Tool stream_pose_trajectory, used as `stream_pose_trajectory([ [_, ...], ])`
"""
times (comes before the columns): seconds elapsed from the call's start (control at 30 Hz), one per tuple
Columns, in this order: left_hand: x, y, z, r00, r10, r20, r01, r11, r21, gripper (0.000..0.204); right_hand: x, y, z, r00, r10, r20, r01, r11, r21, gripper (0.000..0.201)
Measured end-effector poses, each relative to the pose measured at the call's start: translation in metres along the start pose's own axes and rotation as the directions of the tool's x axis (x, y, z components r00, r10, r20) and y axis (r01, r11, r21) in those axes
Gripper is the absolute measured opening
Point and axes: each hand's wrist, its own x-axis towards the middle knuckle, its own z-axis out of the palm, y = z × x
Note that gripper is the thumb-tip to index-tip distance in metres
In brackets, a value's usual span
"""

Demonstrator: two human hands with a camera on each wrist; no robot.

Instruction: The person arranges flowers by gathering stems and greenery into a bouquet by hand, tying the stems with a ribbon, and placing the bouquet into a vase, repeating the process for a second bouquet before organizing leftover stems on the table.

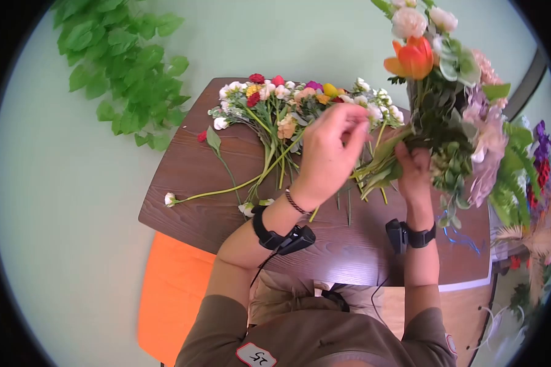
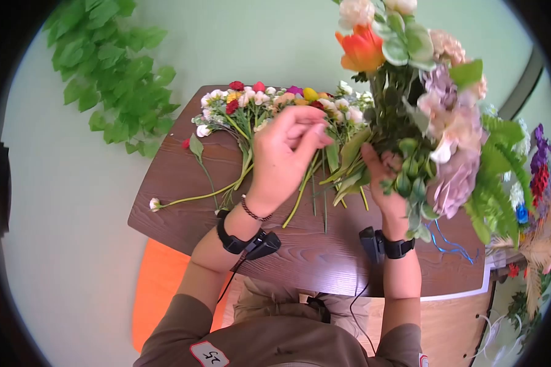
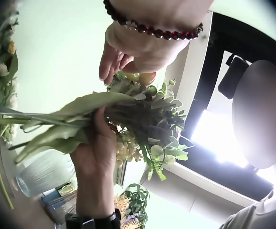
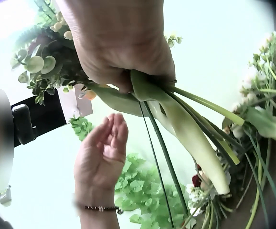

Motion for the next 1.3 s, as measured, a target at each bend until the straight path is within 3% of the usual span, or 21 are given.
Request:
stream_pose_trajectory([
  [0.03, 0.001, -0.001, -0.002, 1.000, -0.020, -0.004, 0.020, 1.000, 0.005, 0.015, 0.004, -0.002, -0.008, 0.999, -0.022, -0.030, 0.019, 0.993, -0.115, 0.020],
  [0.07, 0.004, -0.003, -0.004, 0.999, -0.033, -0.015, 0.033, 0.999, 0.026, 0.015, 0.000, -0.007, -0.015, 0.994, -0.051, -0.095, 0.055, 0.998, 0.038, 0.019],
  [0.1, 0.006, -0.005, -0.008, 0.999, -0.044, -0.027, 0.046, 0.998, 0.049, 0.015, -0.001, -0.025, -0.024, 0.993, -0.044, -0.108, 0.048, 0.998, 0.032, 0.019],
  [0.17, 0.015, -0.013, -0.019, 0.998, -0.041, -0.053, 0.046, 0.992, 0.117, 0.017, -0.003, -0.043, -0.039, 0.995, -0.030, 0.098, 0.002, 0.962, 0.274, 0.023],
  [0.3, 0.028, -0.048, -0.042, 0.979, -0.177, -0.098, 0.187, 0.977, 0.105, 0.017, -0.009, -0.040, -0.064, 0.993, 0.080, 0.089, -0.111, 0.899, 0.424, 0.028],
  [0.33, 0.029, -0.070, -0.044, 0.971, -0.192, -0.140, 0.209, 0.970, 0.121, 0.014, -0.009, -0.026, -0.071, 0.999, 0.022, 0.031, -0.028, 0.974, 0.225, 0.028],
  [0.37, 0.029, -0.079, -0.042, 0.974, -0.189, -0.125, 0.203, 0.972, 0.119, 0.014, -0.009, -0.030, -0.077, 1.000, 0.026, 0.015, -0.028, 0.974, 0.225, 0.028],
  [0.43, 0.030, -0.093, -0.038, 0.878, -0.476, 0.045, 0.443, 0.845, 0.299, 0.017, -0.008, -0.044, -0.083, 0.994, 0.109, -0.022, -0.091, 0.913, 0.398, 0.027],
  [0.47, 0.027, -0.101, -0.034, 0.835, -0.539, 0.108, 0.478, 0.810, 0.340, 0.019, -0.007, -0.041, -0.086, 0.999, -0.012, -0.052, 0.024, 0.976, 0.217, 0.026],
  [0.5, 0.026, -0.102, -0.029, 0.837, -0.536, 0.112, 0.474, 0.811, 0.343, 0.019, -0.005, -0.043, -0.089, 0.998, -0.013, -0.059, 0.025, 0.976, 0.218, 0.026],
  [0.57, 0.024, -0.104, -0.020, 0.672, -0.705, 0.226, 0.492, 0.654, 0.574, 0.025, -0.001, -0.051, -0.094, 0.993, 0.099, -0.069, -0.062, 0.910, 0.409, 0.025],
  [0.63, 0.022, -0.109, -0.013, 0.685, -0.699, 0.205, 0.468, 0.638, 0.612, 0.031, -0.002, -0.048, -0.100, 0.989, 0.112, -0.093, -0.064, 0.908, 0.415, 0.023],
  [0.73, 0.020, -0.129, -0.011, 0.620, -0.777, 0.107, 0.501, 0.497, 0.709, 0.030, -0.002, -0.027, -0.109, 0.986, 0.108, -0.124, -0.061, 0.942, 0.330, 0.021],
  [0.8, 0.016, -0.141, -0.013, 0.637, -0.764, 0.101, 0.536, 0.533, 0.654, 0.029, -0.002, -0.023, -0.111, 0.987, 0.083, -0.141, -0.047, 0.970, 0.239, 0.021],
  [0.9, 0.015, -0.154, -0.016, 0.663, -0.745, 0.075, 0.604, 0.590, 0.536, 0.023, -0.004, -0.029, -0.110, 0.996, 0.077, -0.033, -0.053, 0.880, 0.472, 0.020],
  [0.97, 0.020, -0.155, -0.020, 0.686, -0.724, 0.066, 0.661, 0.659, 0.360, 0.021, -0.003, -0.017, -0.107, 0.994, -0.033, -0.104, 0.067, 0.933, 0.353, 0.019],
  [1.03, 0.023, -0.148, -0.020, 0.687, -0.725, 0.046, 0.672, 0.658, 0.338, 0.023, -0.002, -0.014, -0.102, 0.991, -0.020, -0.133, 0.065, 0.937, 0.344, 0.019],
  [1.1, 0.022, -0.140, -0.019, 0.675, -0.735, 0.055, 0.627, 0.612, 0.482, 0.025, -0.002, -0.020, -0.098, 0.995, 0.032, -0.093, 0.013, 0.898, 0.441, 0.019],
  [1.17, 0.015, -0.144, -0.012, 0.651, -0.755, 0.072, 0.630, 0.591, 0.504, 0.025, -0.003, -0.009, -0.100, 0.998, 0.057, -0.041, -0.043, 0.957, 0.286, 0.018],
  [1.23, 0.009, -0.154, -0.009, 0.676, -0.732, 0.088, 0.580, 0.601, 0.549, 0.025, -0.004, -0.003, -0.098, 0.968, 0.247, -0.047, -0.239, 0.961, 0.143, 0.019],
  [1.3, 0.010, -0.157, -0.009, 0.660, -0.748, 0.072, 0.639, 0.610, 0.469, 0.018, -0.005, -0.010, -0.097, 0.977, 0.211, -0.015, -0.203, 0.956, 0.212, 0.019],
])
